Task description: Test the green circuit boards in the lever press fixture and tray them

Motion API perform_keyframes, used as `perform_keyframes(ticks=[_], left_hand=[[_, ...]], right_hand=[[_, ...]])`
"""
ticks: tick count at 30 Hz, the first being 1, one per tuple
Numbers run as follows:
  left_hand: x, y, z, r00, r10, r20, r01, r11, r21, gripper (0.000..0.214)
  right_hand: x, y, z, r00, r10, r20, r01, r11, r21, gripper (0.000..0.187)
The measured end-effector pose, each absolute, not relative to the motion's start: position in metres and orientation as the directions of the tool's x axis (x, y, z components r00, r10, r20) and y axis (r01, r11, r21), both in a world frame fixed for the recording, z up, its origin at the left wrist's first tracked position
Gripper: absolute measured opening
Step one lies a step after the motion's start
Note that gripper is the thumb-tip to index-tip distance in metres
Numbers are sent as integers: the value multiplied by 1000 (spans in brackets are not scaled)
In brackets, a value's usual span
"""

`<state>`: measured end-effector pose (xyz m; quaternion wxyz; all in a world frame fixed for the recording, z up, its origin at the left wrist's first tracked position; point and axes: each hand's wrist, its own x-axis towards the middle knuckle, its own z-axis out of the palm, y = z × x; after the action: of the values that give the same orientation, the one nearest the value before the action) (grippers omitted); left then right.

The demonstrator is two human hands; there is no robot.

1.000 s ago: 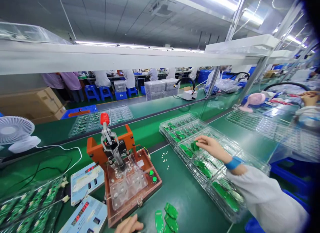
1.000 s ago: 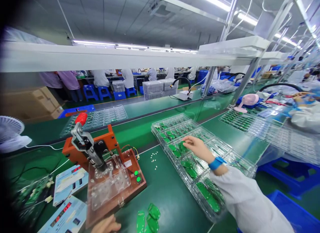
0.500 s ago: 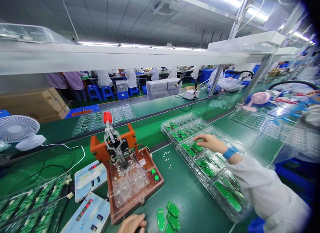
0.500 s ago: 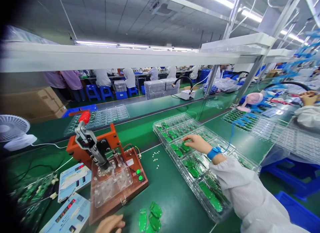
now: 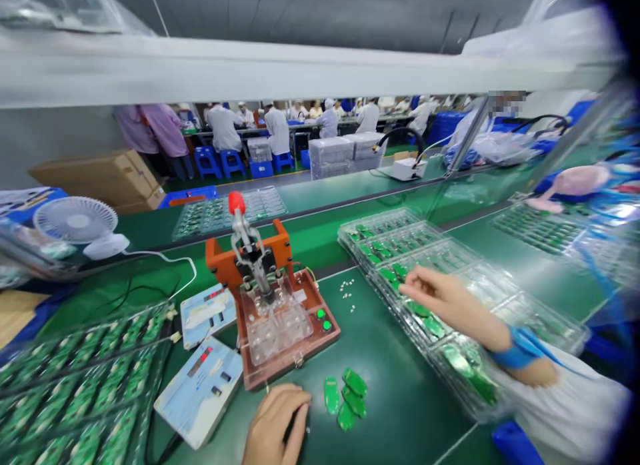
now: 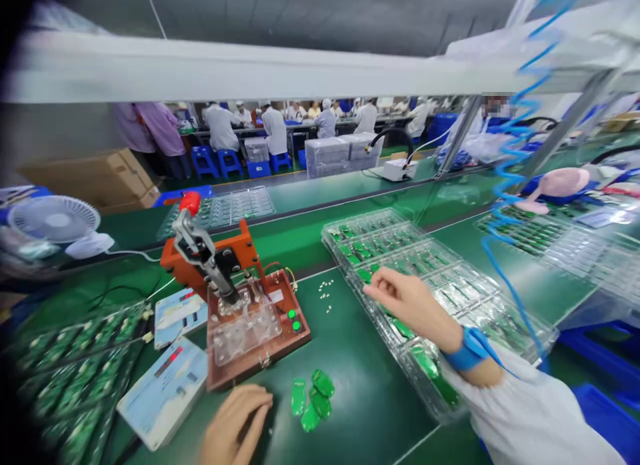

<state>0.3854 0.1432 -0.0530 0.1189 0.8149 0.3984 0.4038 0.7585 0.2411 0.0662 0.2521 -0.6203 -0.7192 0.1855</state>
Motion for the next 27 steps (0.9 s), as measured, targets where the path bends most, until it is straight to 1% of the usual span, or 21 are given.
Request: perform_keyframes(ticks=[2, 4, 6, 7, 9, 12, 14, 15, 19, 27], left_hand=[[389, 140, -44, 365, 789, 493, 560, -610, 561, 14], [394, 138, -39, 379, 820, 430, 566, -572, 593, 16], [398, 137, -39, 405, 834, 374, 568, -550, 612, 17], [400, 137, -40, 413, 839, 354, 571, -541, 618, 17], [402, 136, -43, 425, 847, 320, 579, -526, 622, 17], [405, 137, -48, 457, 844, 280, 593, -524, 611, 21], [407, 137, -49, 484, 841, 242, 608, -522, 599, 23], [409, 138, -50, 495, 841, 221, 617, -518, 593, 24], [413, 139, -49, 515, 842, 162, 643, -504, 576, 23], [412, 136, -49, 505, 847, 166, 639, -496, 588, 18]], right_hand=[[726, 208, 64, -319, 948, -1, 716, 240, -655, 39], [699, 183, 49, -535, 841, -87, 628, 327, -706, 27], [683, 169, 26, -638, 759, -128, 573, 357, -738, 18], [679, 167, 14, -650, 748, -138, 563, 351, -748, 17], [680, 169, -7, -630, 763, -147, 560, 316, -766, 22], [691, 181, -22, -590, 791, -162, 559, 255, -789, 38], [695, 190, -23, -601, 778, -184, 551, 236, -800, 48], [695, 193, -22, -614, 764, -198, 550, 235, -801, 51], [686, 201, -18, -652, 722, -232, 562, 256, -786, 44], [683, 205, -18, -659, 725, -199, 547, 280, -789, 36]])
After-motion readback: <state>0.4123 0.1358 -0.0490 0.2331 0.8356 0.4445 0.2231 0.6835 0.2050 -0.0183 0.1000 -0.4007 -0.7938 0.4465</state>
